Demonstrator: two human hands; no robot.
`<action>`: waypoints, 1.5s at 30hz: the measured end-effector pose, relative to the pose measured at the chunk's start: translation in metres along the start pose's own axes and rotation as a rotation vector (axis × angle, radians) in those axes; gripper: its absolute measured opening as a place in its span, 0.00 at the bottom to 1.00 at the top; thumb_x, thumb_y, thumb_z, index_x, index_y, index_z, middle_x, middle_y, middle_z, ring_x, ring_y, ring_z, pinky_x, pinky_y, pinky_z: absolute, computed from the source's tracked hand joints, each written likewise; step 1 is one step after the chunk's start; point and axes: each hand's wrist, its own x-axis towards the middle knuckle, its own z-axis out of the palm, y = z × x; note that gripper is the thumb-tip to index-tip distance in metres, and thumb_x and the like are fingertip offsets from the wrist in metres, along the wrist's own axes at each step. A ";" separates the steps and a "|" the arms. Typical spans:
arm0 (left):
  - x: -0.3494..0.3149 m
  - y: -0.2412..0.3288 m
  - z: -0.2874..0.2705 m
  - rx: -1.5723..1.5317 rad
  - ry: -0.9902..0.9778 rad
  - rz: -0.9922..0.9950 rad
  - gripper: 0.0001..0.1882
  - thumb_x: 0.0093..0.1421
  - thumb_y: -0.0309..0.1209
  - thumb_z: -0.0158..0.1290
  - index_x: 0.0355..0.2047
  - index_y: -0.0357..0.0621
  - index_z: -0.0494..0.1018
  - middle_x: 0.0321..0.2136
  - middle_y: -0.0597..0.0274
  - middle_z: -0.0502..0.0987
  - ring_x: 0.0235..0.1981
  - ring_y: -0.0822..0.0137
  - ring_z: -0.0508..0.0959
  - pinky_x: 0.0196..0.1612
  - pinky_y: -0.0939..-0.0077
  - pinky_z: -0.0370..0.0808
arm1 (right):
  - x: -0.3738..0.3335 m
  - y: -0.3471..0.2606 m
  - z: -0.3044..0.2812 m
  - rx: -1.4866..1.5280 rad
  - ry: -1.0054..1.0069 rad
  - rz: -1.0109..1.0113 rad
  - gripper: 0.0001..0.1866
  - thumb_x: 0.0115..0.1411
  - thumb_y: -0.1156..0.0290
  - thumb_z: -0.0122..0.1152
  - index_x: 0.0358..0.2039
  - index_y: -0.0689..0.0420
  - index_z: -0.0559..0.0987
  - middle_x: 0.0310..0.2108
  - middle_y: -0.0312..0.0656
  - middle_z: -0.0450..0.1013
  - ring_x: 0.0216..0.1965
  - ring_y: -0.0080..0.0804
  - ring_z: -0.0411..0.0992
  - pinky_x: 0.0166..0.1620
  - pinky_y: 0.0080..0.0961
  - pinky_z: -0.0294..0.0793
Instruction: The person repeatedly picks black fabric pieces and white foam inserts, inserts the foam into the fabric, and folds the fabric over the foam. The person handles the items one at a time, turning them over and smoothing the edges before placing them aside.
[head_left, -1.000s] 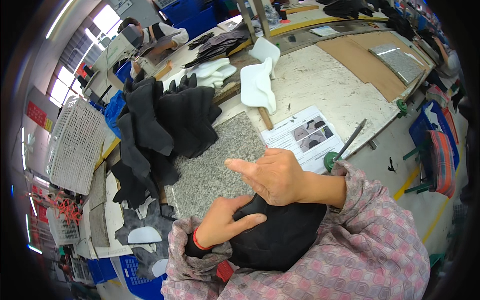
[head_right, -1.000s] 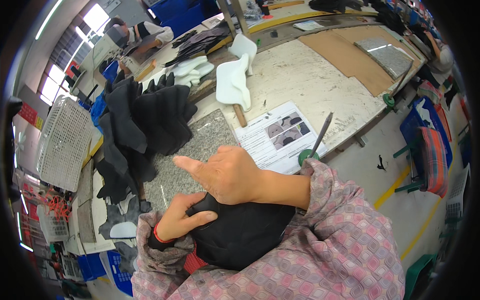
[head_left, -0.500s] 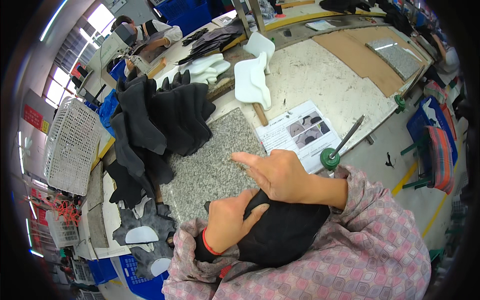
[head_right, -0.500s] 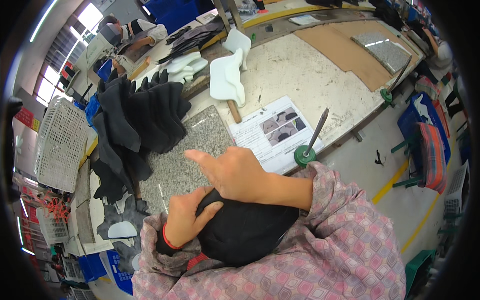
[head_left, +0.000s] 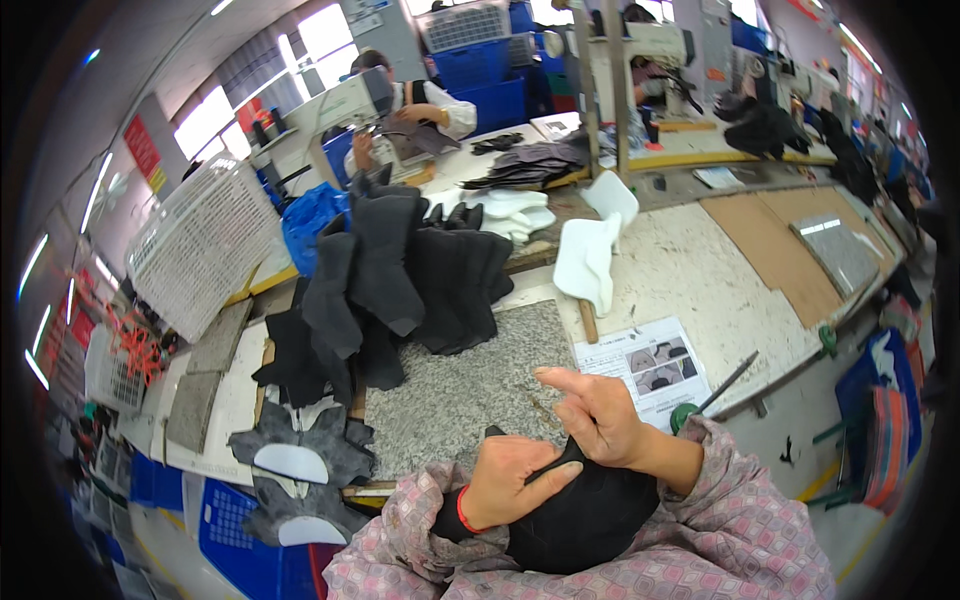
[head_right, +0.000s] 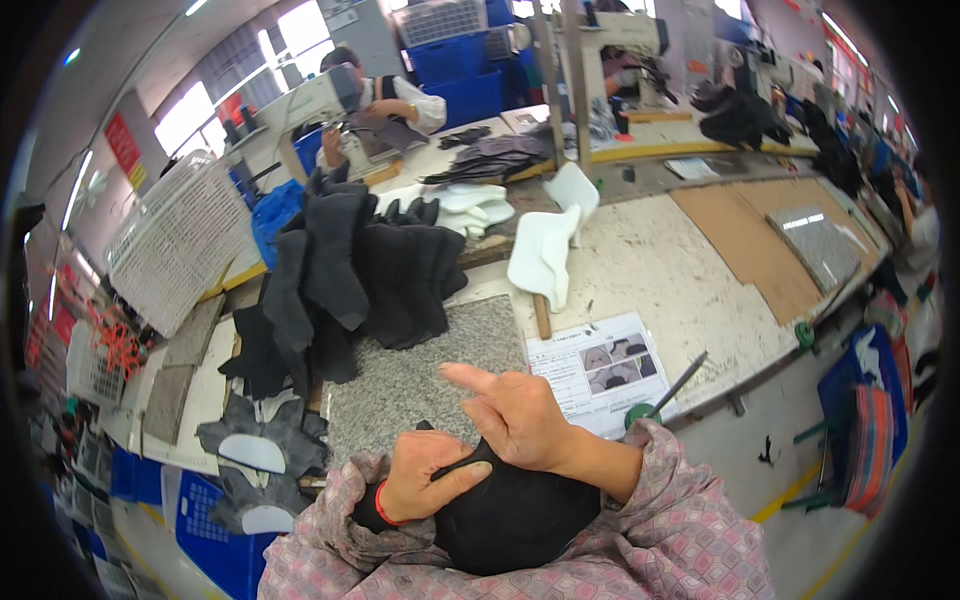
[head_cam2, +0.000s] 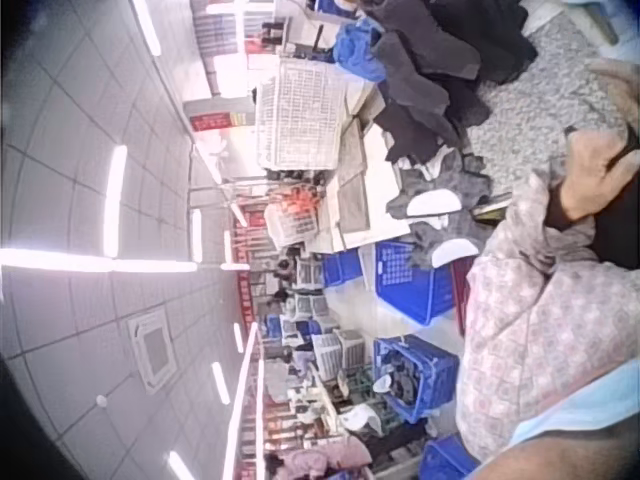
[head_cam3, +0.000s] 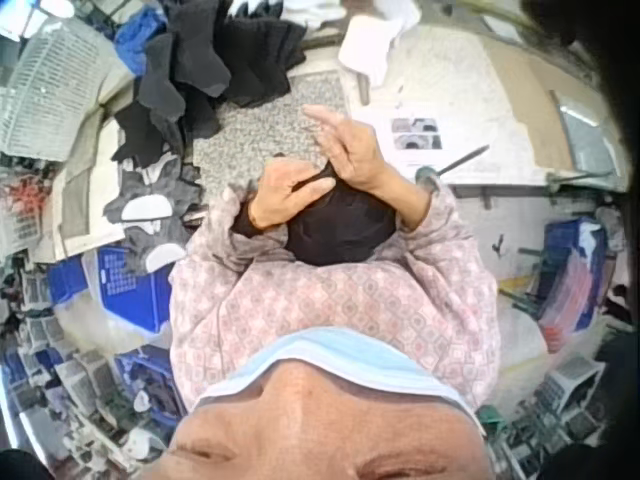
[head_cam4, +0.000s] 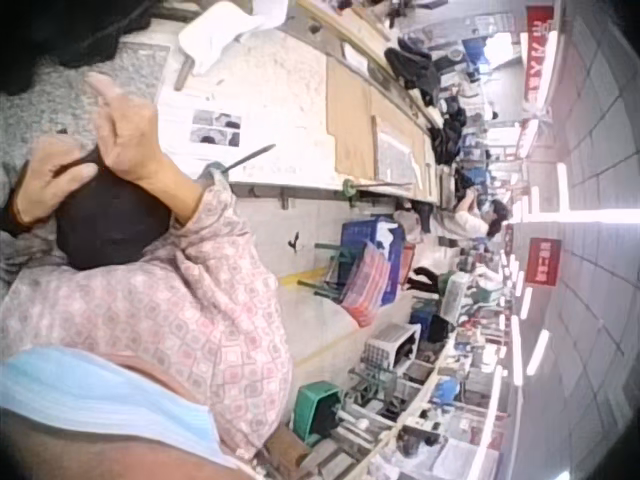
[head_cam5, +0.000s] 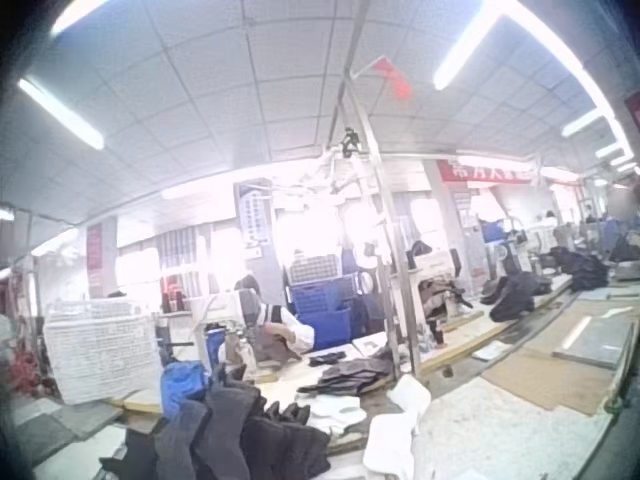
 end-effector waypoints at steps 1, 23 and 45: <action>-0.001 0.001 -0.001 -0.010 0.012 0.048 0.13 0.55 0.33 0.59 0.17 0.41 0.72 0.12 0.57 0.67 0.14 0.57 0.69 0.18 0.68 0.64 | 0.001 -0.001 0.004 0.145 -0.086 0.109 0.20 0.57 0.78 0.55 0.52 0.62 0.73 0.16 0.39 0.69 0.13 0.30 0.62 0.21 0.27 0.64; -0.222 -0.045 -0.210 0.571 0.882 -0.588 0.17 0.50 0.23 0.57 0.43 0.40 0.73 0.48 0.51 0.75 0.52 0.56 0.73 0.57 0.65 0.65 | 0.358 0.143 0.182 -0.731 0.128 0.081 0.25 0.65 0.49 0.45 0.47 0.60 0.73 0.40 0.56 0.76 0.43 0.59 0.73 0.45 0.46 0.72; -0.286 -0.139 -0.259 0.848 0.698 -0.912 0.21 0.57 0.24 0.48 0.52 0.42 0.69 0.56 0.54 0.68 0.60 0.56 0.65 0.65 0.53 0.51 | 0.111 -0.005 0.468 0.143 -0.655 0.236 0.28 0.50 0.73 0.59 0.53 0.63 0.65 0.42 0.58 0.73 0.39 0.59 0.73 0.45 0.45 0.73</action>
